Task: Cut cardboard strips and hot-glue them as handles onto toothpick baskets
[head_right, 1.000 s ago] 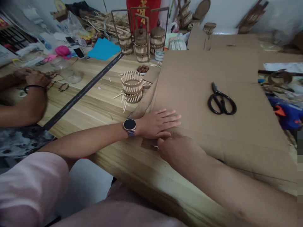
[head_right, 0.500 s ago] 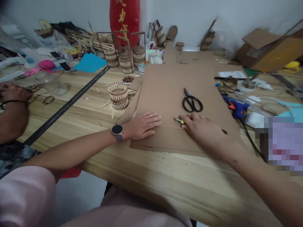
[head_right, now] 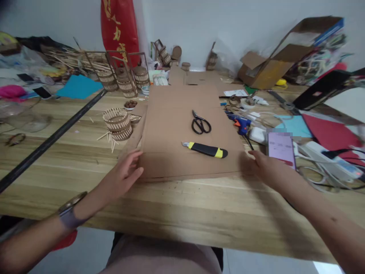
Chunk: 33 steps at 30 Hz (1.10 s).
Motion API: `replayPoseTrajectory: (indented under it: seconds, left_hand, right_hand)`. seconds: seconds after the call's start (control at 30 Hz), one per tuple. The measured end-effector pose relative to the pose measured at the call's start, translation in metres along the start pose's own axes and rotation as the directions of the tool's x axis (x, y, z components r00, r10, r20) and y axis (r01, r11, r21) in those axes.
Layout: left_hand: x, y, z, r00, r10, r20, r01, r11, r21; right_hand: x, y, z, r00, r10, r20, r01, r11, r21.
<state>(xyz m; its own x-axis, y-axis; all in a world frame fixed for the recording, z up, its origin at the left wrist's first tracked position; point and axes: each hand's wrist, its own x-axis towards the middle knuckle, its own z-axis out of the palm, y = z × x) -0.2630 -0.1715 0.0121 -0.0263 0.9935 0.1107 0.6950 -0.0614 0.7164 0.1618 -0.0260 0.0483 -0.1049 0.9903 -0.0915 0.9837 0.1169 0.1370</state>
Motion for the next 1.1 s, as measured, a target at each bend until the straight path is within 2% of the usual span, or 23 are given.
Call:
replayPoseTrajectory:
  seconds: [0.07,0.13,0.23,0.27,0.3,0.33,0.4,0.43,0.47,0.5,0.57,0.67,0.77,0.83,0.87,0.93,1.0,1.07,1.1]
  left_hand:
    - [-0.010,0.005,-0.006,0.977,-0.179,0.118,0.197,0.965,-0.172]
    - [-0.013,0.013,-0.012,0.931,-0.305,0.200,0.352,0.895,-0.274]
    - [-0.010,0.022,-0.017,0.885,-0.417,0.207,0.466,0.790,-0.398]
    - [-0.009,0.023,-0.019,0.877,-0.438,0.200,0.479,0.759,-0.441]
    - [-0.009,0.023,-0.020,0.869,-0.452,0.200,0.489,0.727,-0.481]
    - [-0.008,0.022,-0.022,0.864,-0.458,0.212,0.496,0.697,-0.518]
    - [-0.009,0.017,-0.025,0.859,-0.444,0.255,0.504,0.646,-0.573]
    - [-0.010,0.015,-0.027,0.860,-0.427,0.279,0.504,0.630,-0.590]
    - [-0.011,0.012,-0.029,0.864,-0.406,0.298,0.500,0.625,-0.599]
    - [-0.012,0.010,-0.031,0.869,-0.384,0.312,0.493,0.631,-0.598]
    - [-0.013,0.008,-0.035,0.877,-0.354,0.325,0.481,0.662,-0.575]
    - [-0.013,0.006,-0.038,0.881,-0.331,0.338,0.467,0.720,-0.513]
    - [-0.013,0.001,-0.040,0.912,-0.273,0.307,0.388,0.819,-0.422]
    - [-0.015,-0.006,-0.042,0.948,-0.202,0.244,0.273,0.912,-0.306]
    - [-0.016,-0.011,-0.044,0.965,-0.158,0.207,0.203,0.955,-0.216]
    - [-0.019,-0.022,-0.047,0.989,-0.046,0.140,0.044,0.999,0.020]
    - [-0.022,-0.031,-0.050,0.991,0.093,0.101,-0.118,0.950,0.290]
    - [-0.025,-0.035,-0.052,0.970,0.228,0.091,-0.240,0.806,0.541]
    - [-0.027,-0.034,-0.052,0.955,0.282,0.093,-0.273,0.712,0.647]
  right_hand:
    - [-0.004,0.004,0.005,0.996,0.026,0.083,-0.032,0.997,0.075]
    - [-0.007,0.003,0.008,0.993,0.021,0.118,-0.039,0.987,0.153]
    - [-0.013,0.001,0.009,0.989,0.002,0.145,-0.041,0.963,0.266]
    - [-0.015,0.001,0.009,0.987,-0.002,0.160,-0.057,0.930,0.364]
    - [-0.019,0.002,0.009,0.982,0.006,0.187,-0.102,0.857,0.506]
    - [-0.023,0.003,0.009,0.972,0.023,0.233,-0.176,0.726,0.665]
    - [-0.031,0.004,0.009,0.926,0.057,0.374,-0.372,0.320,0.871]
    - [-0.036,0.003,0.009,0.891,0.059,0.449,-0.453,0.129,0.882]
    - [-0.040,0.002,0.009,0.859,0.049,0.510,-0.511,0.006,0.860]
    - [-0.044,0.001,0.009,0.836,0.031,0.548,-0.545,-0.067,0.836]
    - [-0.050,-0.003,0.010,0.816,-0.004,0.578,-0.574,-0.116,0.811]
    - [-0.056,-0.008,0.014,0.830,-0.035,0.556,-0.557,-0.097,0.825]
    - [-0.058,-0.008,0.021,0.897,-0.082,0.435,-0.436,0.007,0.900]
    - [-0.057,-0.005,0.026,0.952,-0.089,0.293,-0.271,0.197,0.942]
    - [-0.057,-0.002,0.028,0.973,-0.084,0.214,-0.175,0.335,0.926]
    - [-0.055,0.004,0.031,0.994,-0.095,0.055,0.015,0.615,0.788]
    - [-0.055,0.009,0.032,0.985,-0.160,-0.067,0.171,0.816,0.553]
    - [-0.056,0.013,0.032,0.950,-0.265,-0.165,0.302,0.915,0.267]
    - [-0.057,0.013,0.032,0.921,-0.325,-0.216,0.354,0.929,0.110]
